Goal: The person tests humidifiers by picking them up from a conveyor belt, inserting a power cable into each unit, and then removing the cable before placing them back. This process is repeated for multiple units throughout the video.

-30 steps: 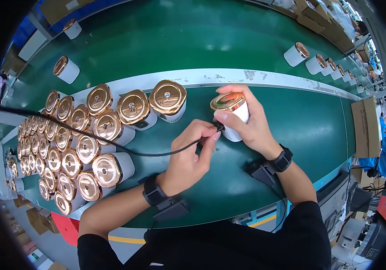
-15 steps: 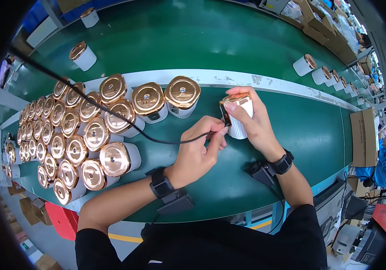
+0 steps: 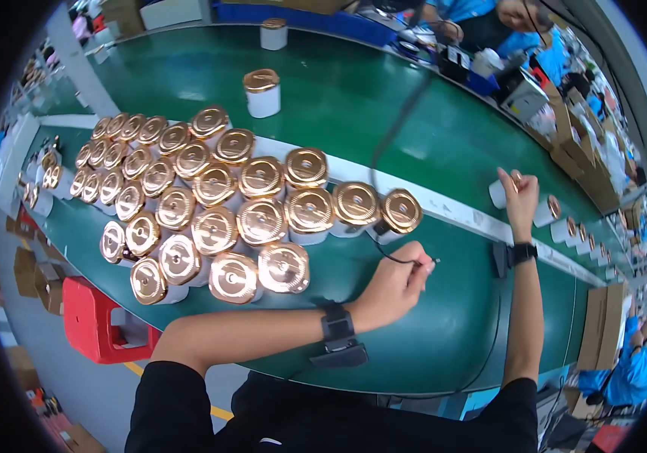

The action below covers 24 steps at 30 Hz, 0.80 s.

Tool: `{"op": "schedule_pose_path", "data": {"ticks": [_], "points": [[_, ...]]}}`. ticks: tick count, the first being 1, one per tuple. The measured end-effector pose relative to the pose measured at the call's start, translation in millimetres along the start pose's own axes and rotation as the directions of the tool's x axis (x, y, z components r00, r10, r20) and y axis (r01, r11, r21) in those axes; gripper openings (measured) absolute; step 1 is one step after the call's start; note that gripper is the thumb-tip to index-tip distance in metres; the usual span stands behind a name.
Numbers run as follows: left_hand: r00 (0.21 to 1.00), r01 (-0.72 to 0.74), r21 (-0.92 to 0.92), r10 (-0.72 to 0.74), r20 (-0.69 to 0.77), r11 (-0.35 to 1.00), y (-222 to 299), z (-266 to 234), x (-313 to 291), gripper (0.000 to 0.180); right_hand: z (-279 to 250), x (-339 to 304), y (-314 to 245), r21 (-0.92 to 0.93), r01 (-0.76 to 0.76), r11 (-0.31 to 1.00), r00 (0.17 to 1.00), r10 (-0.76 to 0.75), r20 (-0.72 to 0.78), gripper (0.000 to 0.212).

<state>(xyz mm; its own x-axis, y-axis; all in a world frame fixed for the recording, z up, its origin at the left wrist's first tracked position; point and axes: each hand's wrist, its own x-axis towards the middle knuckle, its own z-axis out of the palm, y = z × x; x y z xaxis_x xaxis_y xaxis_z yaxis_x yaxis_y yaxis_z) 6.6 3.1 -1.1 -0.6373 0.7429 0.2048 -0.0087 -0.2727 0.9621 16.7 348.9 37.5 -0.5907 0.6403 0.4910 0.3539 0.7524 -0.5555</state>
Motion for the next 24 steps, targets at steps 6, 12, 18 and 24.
{"op": "schedule_pose_path", "data": {"ticks": [6,12,18,24], "points": [[0.986,-0.152,0.159,0.16,-0.039,0.975,3.3,-3.1,0.5,0.009,56.1,30.5,-162.3,0.169,0.427,0.888,0.861,-0.457,0.224,0.06],[0.984,-0.147,0.141,0.159,-0.081,0.979,8.3,-1.1,0.6,0.014,214.7,38.0,-295.9,0.488,0.547,0.68,0.446,-0.73,0.518,0.083],[0.989,-0.136,0.068,0.139,-0.052,0.988,6.3,4.2,-2.9,0.014,210.3,43.9,-270.3,0.67,-0.038,0.741,0.389,-0.607,0.693,0.069],[0.993,-0.101,0.076,0.105,-0.057,0.992,9.6,-4.5,0.0,0.011,71.5,-21.2,-146.2,0.812,-0.529,0.245,0.823,-0.083,0.562,0.057]]}}
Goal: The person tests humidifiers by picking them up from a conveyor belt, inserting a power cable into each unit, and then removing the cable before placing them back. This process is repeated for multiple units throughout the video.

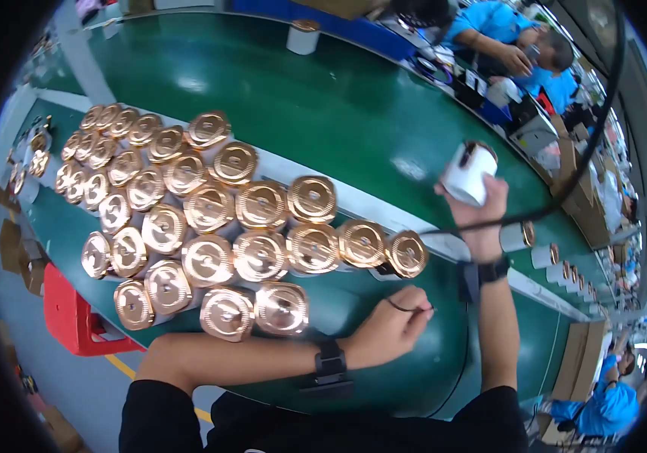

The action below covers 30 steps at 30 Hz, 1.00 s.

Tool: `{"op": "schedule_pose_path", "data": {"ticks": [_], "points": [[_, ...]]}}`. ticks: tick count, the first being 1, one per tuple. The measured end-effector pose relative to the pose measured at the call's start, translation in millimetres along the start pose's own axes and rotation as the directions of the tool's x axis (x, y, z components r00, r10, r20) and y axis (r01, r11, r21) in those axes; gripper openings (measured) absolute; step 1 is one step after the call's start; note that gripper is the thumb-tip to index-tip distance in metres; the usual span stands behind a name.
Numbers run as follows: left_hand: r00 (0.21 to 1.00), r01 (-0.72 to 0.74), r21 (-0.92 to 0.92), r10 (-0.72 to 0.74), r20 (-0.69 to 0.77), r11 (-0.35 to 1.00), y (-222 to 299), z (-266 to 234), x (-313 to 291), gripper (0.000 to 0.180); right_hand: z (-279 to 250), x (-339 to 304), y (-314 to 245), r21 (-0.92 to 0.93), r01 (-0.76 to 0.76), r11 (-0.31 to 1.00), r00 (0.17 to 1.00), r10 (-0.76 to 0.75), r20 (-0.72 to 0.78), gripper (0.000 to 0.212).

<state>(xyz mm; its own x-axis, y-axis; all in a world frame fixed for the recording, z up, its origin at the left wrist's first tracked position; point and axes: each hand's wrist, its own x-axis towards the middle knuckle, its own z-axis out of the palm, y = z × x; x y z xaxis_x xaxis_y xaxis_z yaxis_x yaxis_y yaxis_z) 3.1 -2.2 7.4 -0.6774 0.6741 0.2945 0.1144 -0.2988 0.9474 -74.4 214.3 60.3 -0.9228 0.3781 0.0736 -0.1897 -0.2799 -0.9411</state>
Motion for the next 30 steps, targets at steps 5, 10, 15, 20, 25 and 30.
{"op": "schedule_pose_path", "data": {"ticks": [5,10,15,20,25,30], "points": [[0.999,-0.049,0.011,0.049,0.006,0.999,4.6,0.1,2.9,0.009,-8.7,-113.4,12.5,0.078,-0.088,0.993,0.991,0.095,-0.092,0.077],[0.996,-0.087,0.038,0.086,0.03,0.995,1.4,4.9,4.1,0.006,-14.4,-135.7,7.4,0.04,-0.135,0.99,0.991,0.135,0.014,0.08],[0.999,-0.03,-0.018,0.03,0.014,0.999,-1.3,-0.5,-3.8,0.007,-25.9,-139.2,4.4,-0.094,-0.18,0.979,0.98,0.187,0.067,0.084],[0.997,0.03,-0.073,-0.034,-0.065,0.997,1.4,4.0,-3.0,0.011,-29.0,-140.1,18.2,-0.302,-0.008,0.953,0.99,0.049,0.131,0.087],[0.999,-0.019,0.012,0.019,-0.029,1.0,-0.6,-0.8,-5.7,0.011,-21.1,-143.0,12.6,-0.254,-0.099,0.962,0.979,0.14,0.149,0.084],[1.0,-0.012,0.031,0.012,0.024,0.999,-1.5,-5.1,-5.0,0.005,-8.4,-150.8,4.7,-0.259,-0.173,0.95,0.976,0.201,0.085,0.072]]}}
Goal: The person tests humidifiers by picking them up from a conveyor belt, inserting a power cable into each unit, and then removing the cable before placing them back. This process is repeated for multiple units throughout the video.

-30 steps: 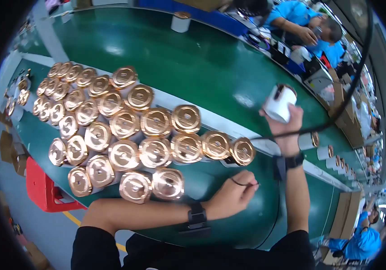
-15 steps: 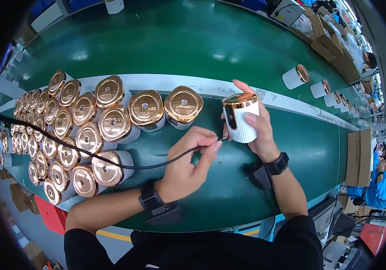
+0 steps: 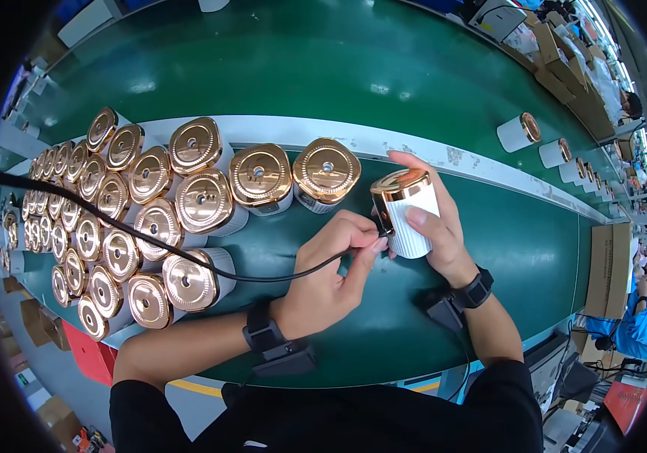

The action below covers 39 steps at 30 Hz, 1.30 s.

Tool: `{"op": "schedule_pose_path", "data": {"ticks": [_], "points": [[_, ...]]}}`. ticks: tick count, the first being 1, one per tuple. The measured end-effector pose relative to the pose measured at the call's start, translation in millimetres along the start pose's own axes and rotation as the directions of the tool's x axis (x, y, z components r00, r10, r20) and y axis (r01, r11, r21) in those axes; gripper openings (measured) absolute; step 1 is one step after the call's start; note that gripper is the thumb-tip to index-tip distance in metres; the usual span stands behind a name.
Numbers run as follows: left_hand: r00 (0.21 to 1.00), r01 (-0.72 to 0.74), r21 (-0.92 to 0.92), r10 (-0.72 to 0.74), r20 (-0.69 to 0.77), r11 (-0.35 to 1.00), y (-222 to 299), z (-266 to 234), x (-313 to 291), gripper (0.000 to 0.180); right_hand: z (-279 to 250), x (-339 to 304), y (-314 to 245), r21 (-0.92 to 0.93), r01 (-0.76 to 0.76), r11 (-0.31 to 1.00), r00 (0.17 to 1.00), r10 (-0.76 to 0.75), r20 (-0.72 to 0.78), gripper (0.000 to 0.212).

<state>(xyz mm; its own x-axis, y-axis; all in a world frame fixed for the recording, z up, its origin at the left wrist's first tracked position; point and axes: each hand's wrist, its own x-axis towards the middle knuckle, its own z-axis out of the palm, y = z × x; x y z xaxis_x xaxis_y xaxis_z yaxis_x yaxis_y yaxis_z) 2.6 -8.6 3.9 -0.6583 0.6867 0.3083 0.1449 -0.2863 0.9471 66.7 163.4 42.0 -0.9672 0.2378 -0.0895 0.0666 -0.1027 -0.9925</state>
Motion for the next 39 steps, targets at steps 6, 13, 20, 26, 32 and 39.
{"op": "schedule_pose_path", "data": {"ticks": [6,13,20,26,32,39], "points": [[1.0,0.016,-0.045,-0.016,0.018,0.999,2.2,1.9,1.0,0.004,-5.0,-2.5,-4.9,-0.04,0.013,0.999,0.998,-0.011,0.066,0.058],[0.999,0.046,-0.08,-0.047,-0.02,0.996,0.8,1.9,4.7,0.004,-24.4,8.2,4.2,-0.235,0.118,0.965,0.992,-0.106,0.063,0.058],[0.995,0.094,-0.138,-0.096,-0.006,0.986,3.8,9.4,6.8,0.004,-148.9,73.7,-6.2,-0.524,0.288,0.801,0.741,-0.533,-0.409,0.036],[0.978,0.164,-0.265,-0.192,-0.085,0.95,-0.3,1.1,6.7,0.005,-120.5,117.7,-46.0,-0.985,-0.003,-0.171,0.598,-0.79,0.135,0.024],[0.968,0.234,-0.223,-0.248,-0.033,0.946,0.9,2.0,-0.4,0.005,5.7,313.7,-59.7,-0.822,0.565,0.072,0.688,-0.592,0.42,0.021],[0.958,0.28,-0.142,-0.286,-0.018,0.949,-1.5,4.9,3.1,0.007,72.1,463.5,-25.3,-0.695,0.418,0.584,0.873,-0.469,0.131,0.054]]}}
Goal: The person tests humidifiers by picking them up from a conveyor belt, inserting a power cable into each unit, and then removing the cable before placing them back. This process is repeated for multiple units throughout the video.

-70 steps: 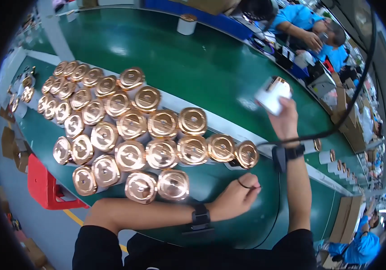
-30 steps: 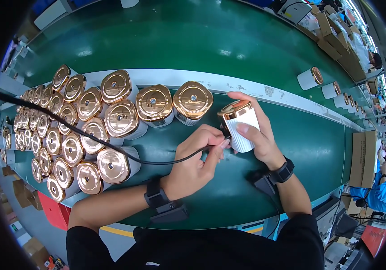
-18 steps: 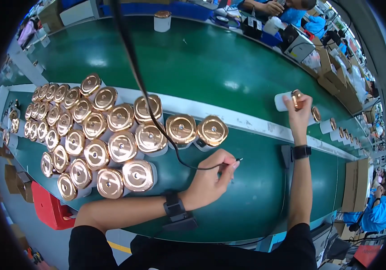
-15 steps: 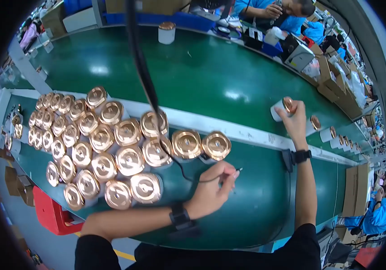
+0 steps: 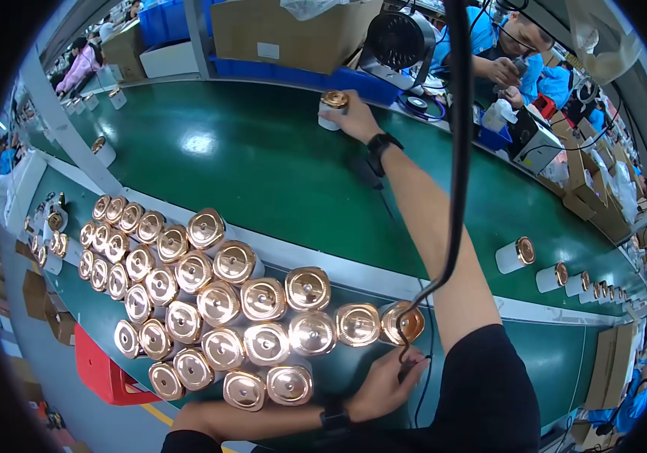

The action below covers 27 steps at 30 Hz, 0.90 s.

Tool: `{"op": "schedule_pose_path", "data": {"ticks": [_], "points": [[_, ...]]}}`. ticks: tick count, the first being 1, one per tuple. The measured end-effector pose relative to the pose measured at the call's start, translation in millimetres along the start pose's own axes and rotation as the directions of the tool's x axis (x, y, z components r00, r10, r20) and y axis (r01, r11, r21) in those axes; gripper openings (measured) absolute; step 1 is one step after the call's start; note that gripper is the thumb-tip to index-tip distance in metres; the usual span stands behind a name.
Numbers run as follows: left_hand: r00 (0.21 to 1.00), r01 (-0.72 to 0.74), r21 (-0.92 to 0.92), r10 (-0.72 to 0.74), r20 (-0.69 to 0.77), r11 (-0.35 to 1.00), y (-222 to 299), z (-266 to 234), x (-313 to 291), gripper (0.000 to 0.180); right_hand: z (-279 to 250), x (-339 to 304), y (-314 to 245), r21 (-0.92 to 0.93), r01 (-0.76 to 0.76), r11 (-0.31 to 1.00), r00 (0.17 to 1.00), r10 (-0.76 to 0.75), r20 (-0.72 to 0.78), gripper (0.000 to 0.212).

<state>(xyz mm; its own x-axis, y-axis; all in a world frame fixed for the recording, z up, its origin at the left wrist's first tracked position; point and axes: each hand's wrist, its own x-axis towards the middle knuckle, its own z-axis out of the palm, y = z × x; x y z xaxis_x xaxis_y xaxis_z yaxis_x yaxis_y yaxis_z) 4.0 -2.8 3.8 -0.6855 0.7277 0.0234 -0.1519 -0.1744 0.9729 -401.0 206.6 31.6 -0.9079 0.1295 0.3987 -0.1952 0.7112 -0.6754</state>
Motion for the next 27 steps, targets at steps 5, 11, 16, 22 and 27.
{"op": "schedule_pose_path", "data": {"ticks": [5,11,16,22,27], "points": [[0.999,-0.032,-0.134,0.032,-0.007,0.99,3.6,-6.4,3.5,0.007,-77.3,-109.8,-5.1,0.733,-0.301,0.61,0.945,0.292,0.146,0.057],[0.993,-0.113,-0.074,0.111,-0.031,0.991,-0.8,-7.3,7.1,0.006,-148.9,-344.0,-63.0,0.907,-0.245,0.344,0.909,0.408,0.091,0.05],[0.988,-0.151,-0.096,0.154,0.025,0.984,4.3,-2.2,2.5,0.006,-151.3,-408.4,-111.7,0.721,-0.483,0.498,0.836,0.507,0.21,0.051],[0.967,-0.247,-0.048,0.249,0.054,0.968,4.1,0.5,1.9,0.007,-161.8,-416.4,-112.5,0.593,-0.509,0.625,0.858,0.429,0.284,0.048],[0.968,-0.23,-0.015,0.231,0.097,0.973,3.2,-2.9,-0.4,0.007,-166.5,-412.5,-123.5,0.507,-0.575,0.642,0.818,0.457,0.349,0.045]]}}
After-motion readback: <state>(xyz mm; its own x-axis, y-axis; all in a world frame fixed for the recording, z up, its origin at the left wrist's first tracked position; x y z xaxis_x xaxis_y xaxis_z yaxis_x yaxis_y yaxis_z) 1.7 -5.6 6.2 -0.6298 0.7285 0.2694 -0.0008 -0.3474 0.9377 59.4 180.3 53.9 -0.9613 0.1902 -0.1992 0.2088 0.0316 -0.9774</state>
